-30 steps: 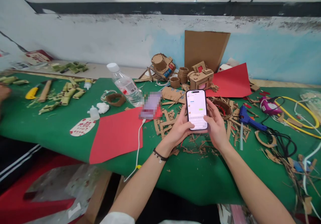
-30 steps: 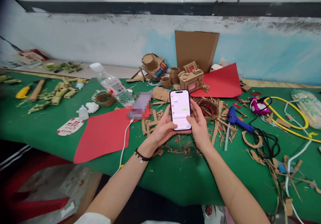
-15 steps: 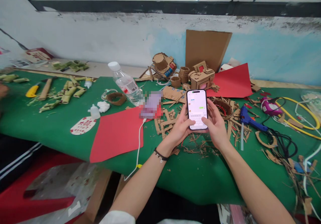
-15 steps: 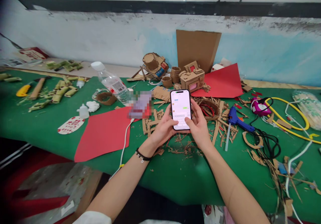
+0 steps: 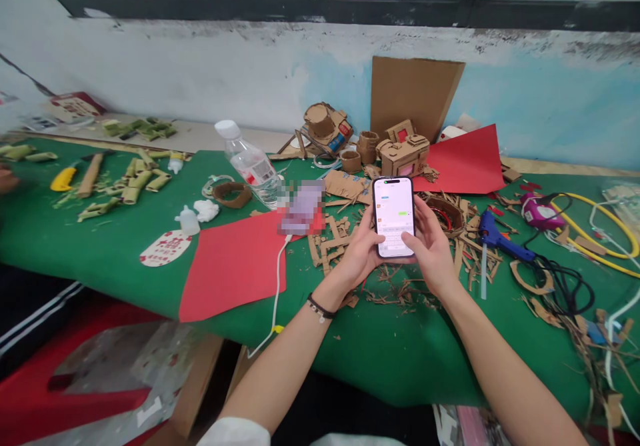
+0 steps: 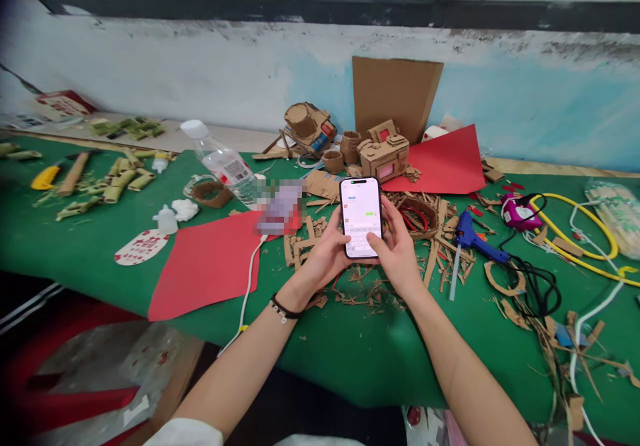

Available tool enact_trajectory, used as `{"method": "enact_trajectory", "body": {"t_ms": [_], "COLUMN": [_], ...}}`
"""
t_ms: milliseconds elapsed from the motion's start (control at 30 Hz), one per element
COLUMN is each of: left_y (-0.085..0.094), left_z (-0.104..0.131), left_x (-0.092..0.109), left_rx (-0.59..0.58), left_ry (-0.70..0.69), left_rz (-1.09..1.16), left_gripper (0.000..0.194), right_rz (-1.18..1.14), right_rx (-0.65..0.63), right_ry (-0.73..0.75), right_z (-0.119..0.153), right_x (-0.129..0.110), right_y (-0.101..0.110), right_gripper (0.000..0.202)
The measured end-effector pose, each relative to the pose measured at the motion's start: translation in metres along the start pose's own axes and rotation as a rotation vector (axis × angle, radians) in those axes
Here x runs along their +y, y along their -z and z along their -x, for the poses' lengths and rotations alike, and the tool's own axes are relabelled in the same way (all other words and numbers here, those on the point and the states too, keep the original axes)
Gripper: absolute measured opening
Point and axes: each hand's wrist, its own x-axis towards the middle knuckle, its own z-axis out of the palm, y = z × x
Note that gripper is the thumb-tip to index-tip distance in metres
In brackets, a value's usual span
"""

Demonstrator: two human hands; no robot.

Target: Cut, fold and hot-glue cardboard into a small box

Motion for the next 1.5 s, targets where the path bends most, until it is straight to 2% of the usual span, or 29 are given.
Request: {"method": "enact_trajectory", "body": {"t_ms": [333, 667, 1200, 1400, 1500], "left_y": [0.004, 0.005, 0.004, 0.004, 0.004], "left_z": [-0.002, -0.001, -0.002, -0.002, -0.003], "left_x": [0.0, -0.001, -0.001, 0.001, 0.001], "left_rx": [-0.023, -0.031, -0.004, 0.006, 0.017], "left_ry": [-0.01, -0.034, -0.038, -0.028, -0.035], "left_rz": [0.019, -0.011, -0.029, -0.001, 0.013], "left_gripper": [0.089, 0.086, 0.093, 0.093, 0.086], "right_rz": [-0.077, -0.084, -0.104, -0.093, -0.099], "right_rx": [-0.164, -0.168, -0.188, -0.207, -0.212], "right_ry": [-0.071, -0.092, -0.087, -0.084, -0.08], "right_z": [-0.001, 0.0, 0.0, -0.001, 0.0], "right_x": [-0.008, -0.008, -0.008, -0.005, -0.005], "right_y": [0.009, 0.01, 0.01, 0.011, 0.01], "right_gripper": [0.084, 0.086, 0.085, 0.091, 0.09]}}
